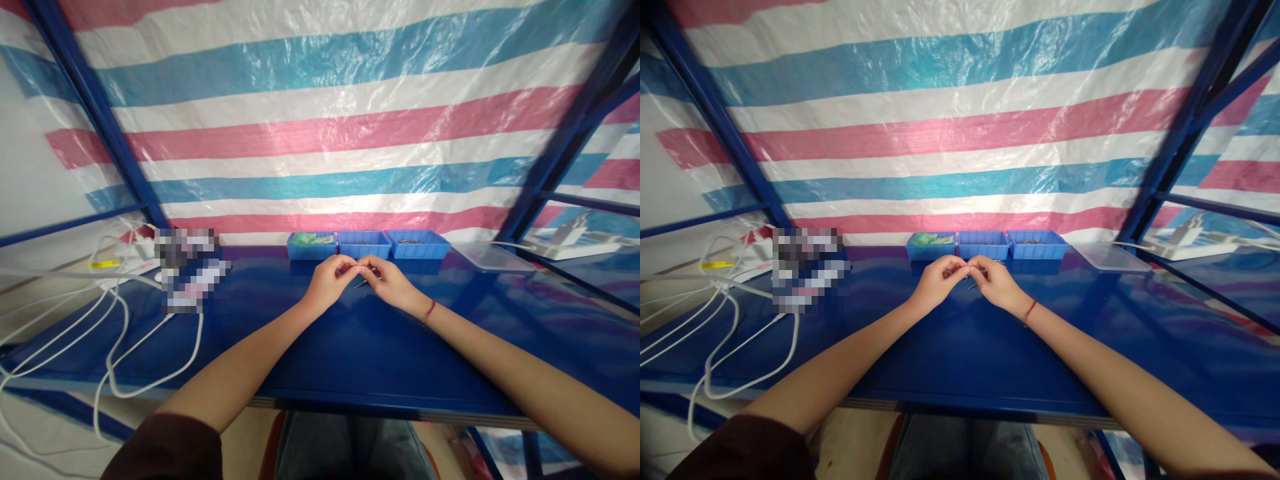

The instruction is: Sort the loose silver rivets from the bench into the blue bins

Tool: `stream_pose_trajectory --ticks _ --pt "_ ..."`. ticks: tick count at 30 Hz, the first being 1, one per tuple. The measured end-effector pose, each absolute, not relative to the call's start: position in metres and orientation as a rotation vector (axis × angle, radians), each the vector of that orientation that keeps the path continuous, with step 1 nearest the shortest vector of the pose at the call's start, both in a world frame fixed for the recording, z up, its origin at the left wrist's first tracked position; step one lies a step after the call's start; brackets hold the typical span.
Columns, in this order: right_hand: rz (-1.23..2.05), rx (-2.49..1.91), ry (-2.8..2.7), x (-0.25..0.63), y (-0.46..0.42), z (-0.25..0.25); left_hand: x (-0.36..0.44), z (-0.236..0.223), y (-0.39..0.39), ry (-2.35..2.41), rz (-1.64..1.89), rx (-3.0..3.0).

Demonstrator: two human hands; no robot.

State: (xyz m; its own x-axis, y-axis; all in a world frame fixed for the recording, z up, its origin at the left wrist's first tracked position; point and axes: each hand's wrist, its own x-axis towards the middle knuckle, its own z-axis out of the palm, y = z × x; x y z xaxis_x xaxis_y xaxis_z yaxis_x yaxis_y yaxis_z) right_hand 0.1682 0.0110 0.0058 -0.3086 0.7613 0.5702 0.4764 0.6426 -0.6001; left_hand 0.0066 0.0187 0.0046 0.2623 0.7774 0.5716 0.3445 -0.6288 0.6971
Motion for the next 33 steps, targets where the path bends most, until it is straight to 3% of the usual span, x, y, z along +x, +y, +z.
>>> stream_pose_trajectory --ticks 13,27,33 --pt "0.518 -1.037 -1.995 0.176 0.011 0.011 0.005 0.007 0.018 1.022 1.369 2.137" --pt "0.113 -0.923 -1.924 0.174 -0.005 0.027 0.005 -0.002 0.026 0.994 1.224 2.179" --pt "-0.245 -1.209 -1.683 0.222 0.040 0.024 0.009 -0.007 0.020 0.947 0.971 2.648"
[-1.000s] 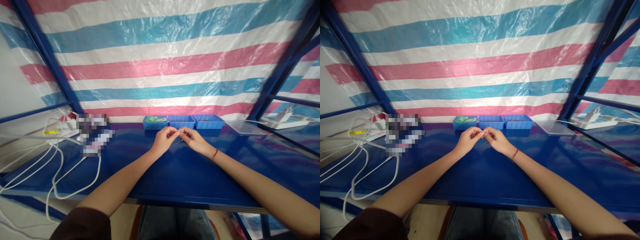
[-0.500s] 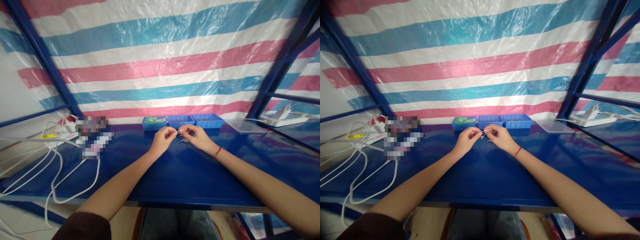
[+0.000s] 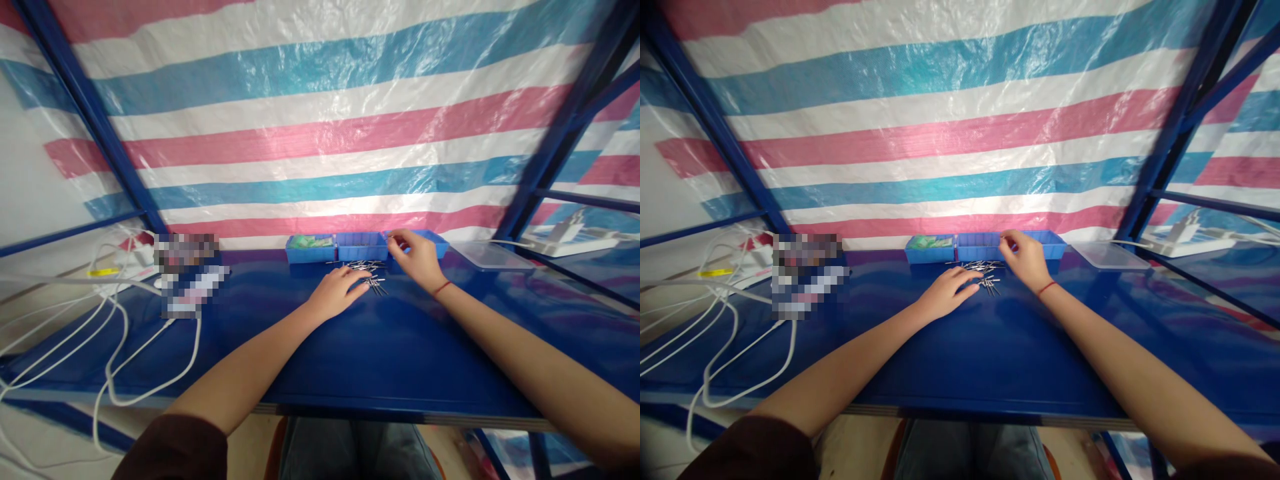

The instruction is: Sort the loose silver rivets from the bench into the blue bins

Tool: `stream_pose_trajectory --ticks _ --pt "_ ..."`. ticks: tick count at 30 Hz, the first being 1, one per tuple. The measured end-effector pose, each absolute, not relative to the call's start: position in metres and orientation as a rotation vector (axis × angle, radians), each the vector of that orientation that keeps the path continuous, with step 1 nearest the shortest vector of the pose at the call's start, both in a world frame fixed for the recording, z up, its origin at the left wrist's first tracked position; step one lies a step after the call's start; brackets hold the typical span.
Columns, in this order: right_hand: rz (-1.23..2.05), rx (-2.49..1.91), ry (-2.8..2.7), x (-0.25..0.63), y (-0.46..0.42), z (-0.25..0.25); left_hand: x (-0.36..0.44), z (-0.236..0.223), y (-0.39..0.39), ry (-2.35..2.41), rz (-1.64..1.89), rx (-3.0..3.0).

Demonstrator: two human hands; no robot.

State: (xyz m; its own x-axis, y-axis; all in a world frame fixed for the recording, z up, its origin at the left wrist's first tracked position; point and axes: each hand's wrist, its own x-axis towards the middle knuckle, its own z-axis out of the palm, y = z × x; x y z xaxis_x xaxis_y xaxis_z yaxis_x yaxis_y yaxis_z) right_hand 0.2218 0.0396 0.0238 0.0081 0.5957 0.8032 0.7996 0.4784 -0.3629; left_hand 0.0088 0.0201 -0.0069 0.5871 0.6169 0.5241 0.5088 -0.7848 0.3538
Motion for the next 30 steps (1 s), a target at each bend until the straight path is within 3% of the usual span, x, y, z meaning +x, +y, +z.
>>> stream_pose_trajectory --ticks 4,12,23,30 --pt "-0.469 -1.583 -1.713 0.273 0.070 0.014 0.013 -0.005 0.015 0.981 0.741 2.861" --pt "-0.560 -1.695 -1.719 0.289 0.069 0.007 0.015 -0.009 0.027 0.987 0.602 2.894" --pt "-0.153 -1.162 -2.294 0.217 0.026 0.018 0.010 -0.011 0.025 1.208 0.703 2.865" --pt "-0.080 -0.922 -2.444 0.187 0.012 0.015 0.008 -0.008 0.020 1.193 0.996 2.582"
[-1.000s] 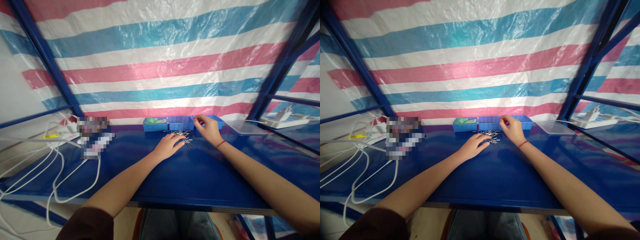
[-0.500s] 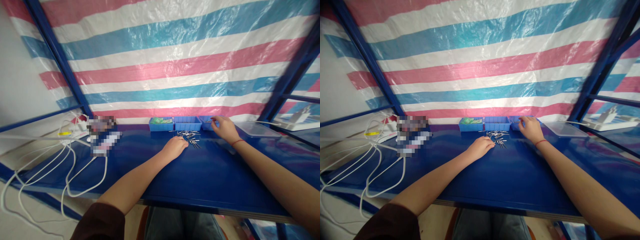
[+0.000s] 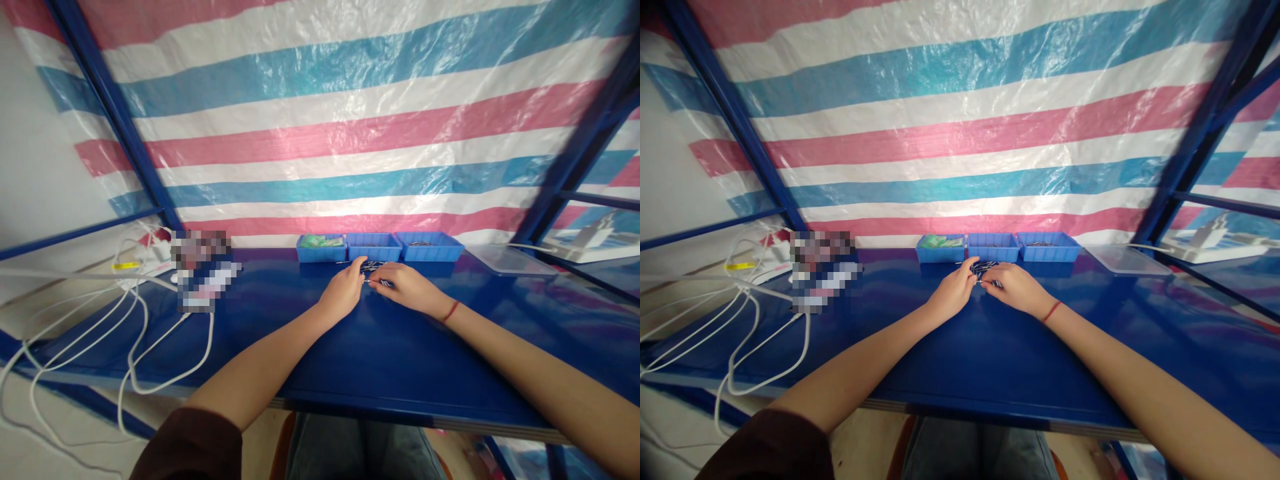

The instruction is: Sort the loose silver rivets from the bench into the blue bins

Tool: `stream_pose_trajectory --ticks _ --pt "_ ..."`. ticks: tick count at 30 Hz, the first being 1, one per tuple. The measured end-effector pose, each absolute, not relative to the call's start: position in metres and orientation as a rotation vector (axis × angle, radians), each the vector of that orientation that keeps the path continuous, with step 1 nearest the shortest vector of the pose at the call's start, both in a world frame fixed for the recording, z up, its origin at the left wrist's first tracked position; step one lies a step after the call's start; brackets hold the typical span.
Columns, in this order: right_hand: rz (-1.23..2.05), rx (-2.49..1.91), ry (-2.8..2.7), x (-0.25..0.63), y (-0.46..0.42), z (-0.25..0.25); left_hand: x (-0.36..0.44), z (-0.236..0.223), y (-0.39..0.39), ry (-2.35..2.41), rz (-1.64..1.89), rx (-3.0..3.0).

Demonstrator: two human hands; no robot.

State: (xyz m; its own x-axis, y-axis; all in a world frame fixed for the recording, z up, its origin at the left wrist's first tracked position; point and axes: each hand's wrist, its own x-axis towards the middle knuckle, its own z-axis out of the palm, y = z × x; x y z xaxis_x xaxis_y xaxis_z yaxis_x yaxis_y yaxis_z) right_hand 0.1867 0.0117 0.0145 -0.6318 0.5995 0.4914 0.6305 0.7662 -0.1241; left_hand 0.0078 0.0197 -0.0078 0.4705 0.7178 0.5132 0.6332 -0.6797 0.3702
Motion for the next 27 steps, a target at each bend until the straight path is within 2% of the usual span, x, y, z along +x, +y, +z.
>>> stream_pose_trajectory --ticks 11,27 --pt "0.067 -0.962 -2.267 0.177 0.004 0.015 0.011 -0.003 0.015 0.966 1.371 2.224" --pt "0.145 -0.953 -2.172 0.174 0.004 0.013 0.009 0.007 0.009 1.012 1.448 2.137"
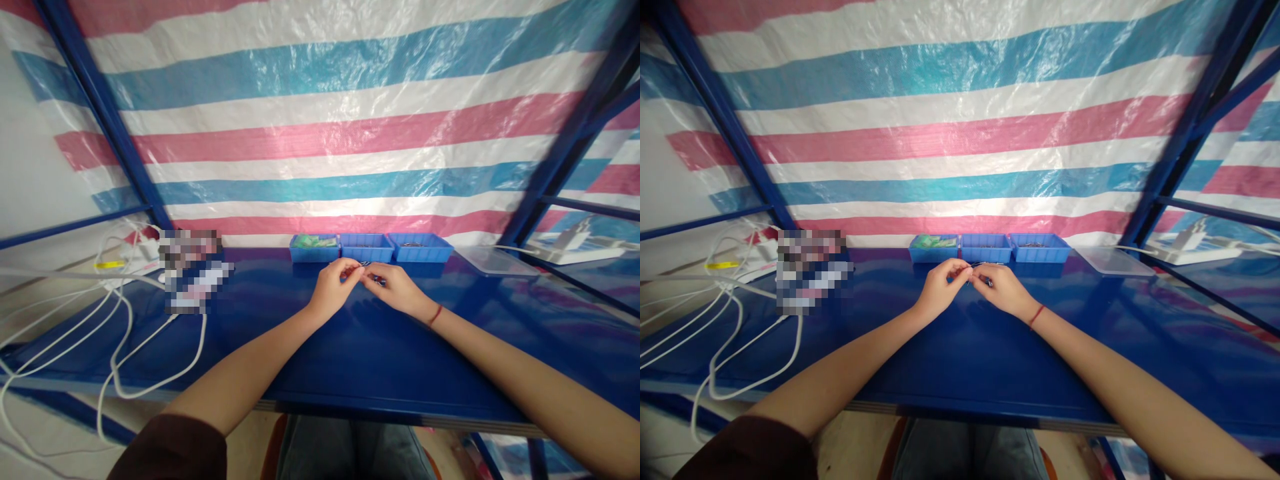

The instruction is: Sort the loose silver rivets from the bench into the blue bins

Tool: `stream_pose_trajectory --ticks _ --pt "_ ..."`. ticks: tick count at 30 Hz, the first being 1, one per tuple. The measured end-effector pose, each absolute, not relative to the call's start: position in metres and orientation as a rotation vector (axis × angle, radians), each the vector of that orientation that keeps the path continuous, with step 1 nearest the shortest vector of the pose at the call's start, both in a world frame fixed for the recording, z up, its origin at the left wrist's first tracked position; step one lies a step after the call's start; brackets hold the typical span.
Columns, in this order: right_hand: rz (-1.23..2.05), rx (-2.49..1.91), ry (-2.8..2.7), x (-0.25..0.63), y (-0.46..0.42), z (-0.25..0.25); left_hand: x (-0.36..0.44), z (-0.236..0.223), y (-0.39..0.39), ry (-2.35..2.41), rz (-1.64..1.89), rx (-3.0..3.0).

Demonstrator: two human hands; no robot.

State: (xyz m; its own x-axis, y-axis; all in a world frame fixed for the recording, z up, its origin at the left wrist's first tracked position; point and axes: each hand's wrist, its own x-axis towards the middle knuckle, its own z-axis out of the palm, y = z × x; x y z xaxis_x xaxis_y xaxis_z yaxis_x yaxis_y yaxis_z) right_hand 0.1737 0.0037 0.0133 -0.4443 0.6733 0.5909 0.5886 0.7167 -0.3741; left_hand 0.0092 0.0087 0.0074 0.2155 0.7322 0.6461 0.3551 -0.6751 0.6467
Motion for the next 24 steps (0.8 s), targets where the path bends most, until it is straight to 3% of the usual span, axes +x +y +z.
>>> stream_pose_trajectory --ticks 14,24 --pt "0.212 -0.956 -1.853 0.176 0.009 0.012 0.007 0.002 0.018 1.031 1.515 2.198" --pt "0.179 -0.941 -1.822 0.173 0.002 0.018 0.006 -0.004 0.025 1.094 1.326 2.222"
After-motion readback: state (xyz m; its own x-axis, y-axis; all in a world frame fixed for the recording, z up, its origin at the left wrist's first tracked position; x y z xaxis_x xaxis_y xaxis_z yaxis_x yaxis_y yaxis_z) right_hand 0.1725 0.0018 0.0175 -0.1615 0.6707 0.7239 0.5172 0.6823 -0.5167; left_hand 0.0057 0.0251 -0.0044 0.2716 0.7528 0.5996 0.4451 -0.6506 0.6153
